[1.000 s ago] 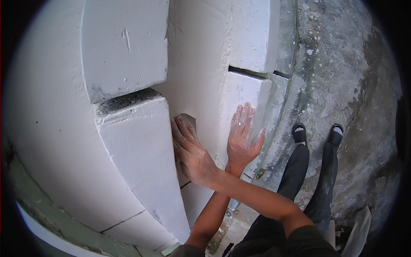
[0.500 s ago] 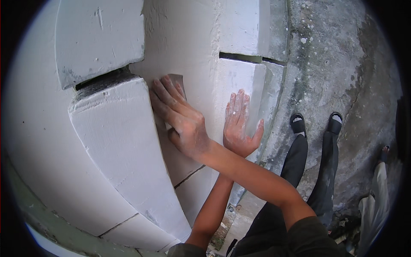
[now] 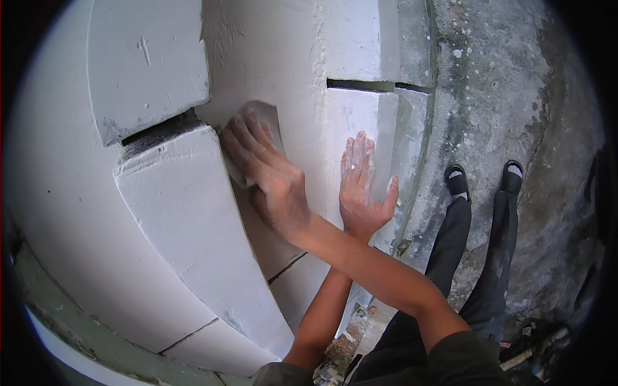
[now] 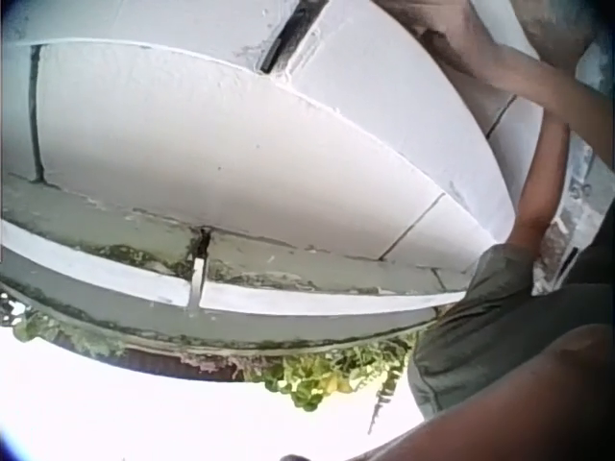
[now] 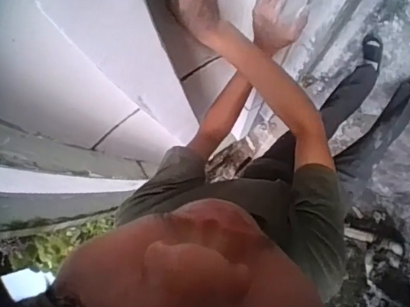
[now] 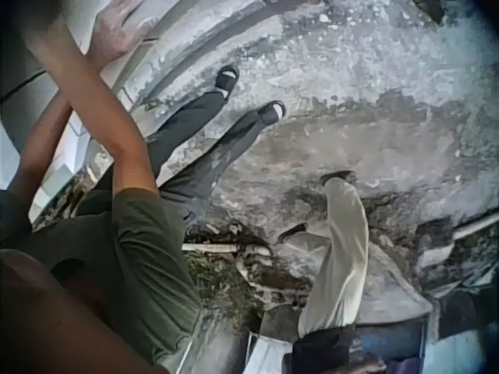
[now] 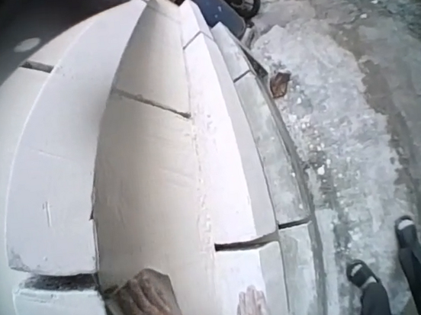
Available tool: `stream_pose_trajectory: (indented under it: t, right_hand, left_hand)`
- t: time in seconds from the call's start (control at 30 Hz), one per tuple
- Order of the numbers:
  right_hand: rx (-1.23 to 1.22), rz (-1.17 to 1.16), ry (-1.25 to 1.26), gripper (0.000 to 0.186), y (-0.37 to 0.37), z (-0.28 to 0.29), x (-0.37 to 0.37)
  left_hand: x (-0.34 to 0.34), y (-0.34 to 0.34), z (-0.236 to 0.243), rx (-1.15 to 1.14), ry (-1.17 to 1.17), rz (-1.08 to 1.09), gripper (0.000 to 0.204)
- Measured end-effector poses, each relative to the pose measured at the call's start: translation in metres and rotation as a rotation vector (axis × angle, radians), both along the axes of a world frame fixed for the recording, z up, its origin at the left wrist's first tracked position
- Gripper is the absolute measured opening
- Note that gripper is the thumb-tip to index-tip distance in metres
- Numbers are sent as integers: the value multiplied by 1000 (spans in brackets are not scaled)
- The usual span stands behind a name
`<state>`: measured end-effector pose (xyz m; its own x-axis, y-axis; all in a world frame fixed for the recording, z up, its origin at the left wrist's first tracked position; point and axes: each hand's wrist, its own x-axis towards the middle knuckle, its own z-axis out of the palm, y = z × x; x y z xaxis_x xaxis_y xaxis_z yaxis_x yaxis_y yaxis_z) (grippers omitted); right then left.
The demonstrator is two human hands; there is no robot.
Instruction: Sanding the side of a white architectural wall structure with sandpaper.
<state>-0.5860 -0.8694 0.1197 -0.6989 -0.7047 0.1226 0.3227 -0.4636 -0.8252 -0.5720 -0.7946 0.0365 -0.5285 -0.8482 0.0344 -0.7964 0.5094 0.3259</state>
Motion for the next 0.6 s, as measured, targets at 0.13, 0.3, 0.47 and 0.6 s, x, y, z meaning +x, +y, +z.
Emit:
stream_pose_trajectory:
  t: [0.13,0.3,0.47,0.6]
  right_hand:
    - [-74,21,29,64,14,-21,14]
    - [12,-66,16,68,-11,-4,-10]
    - [-92,63,86,68,10,-15,11]
    - [-15,-165,9,70,-57,-14,-49]
  left_hand:
    - [1,1,-4,14,11,16,72]
    - [-5,8,7,42,1,36,74]
    - [9,-1,-1,-12,20,-2,74]
    - [-18,4,10,52,-46,73,73]
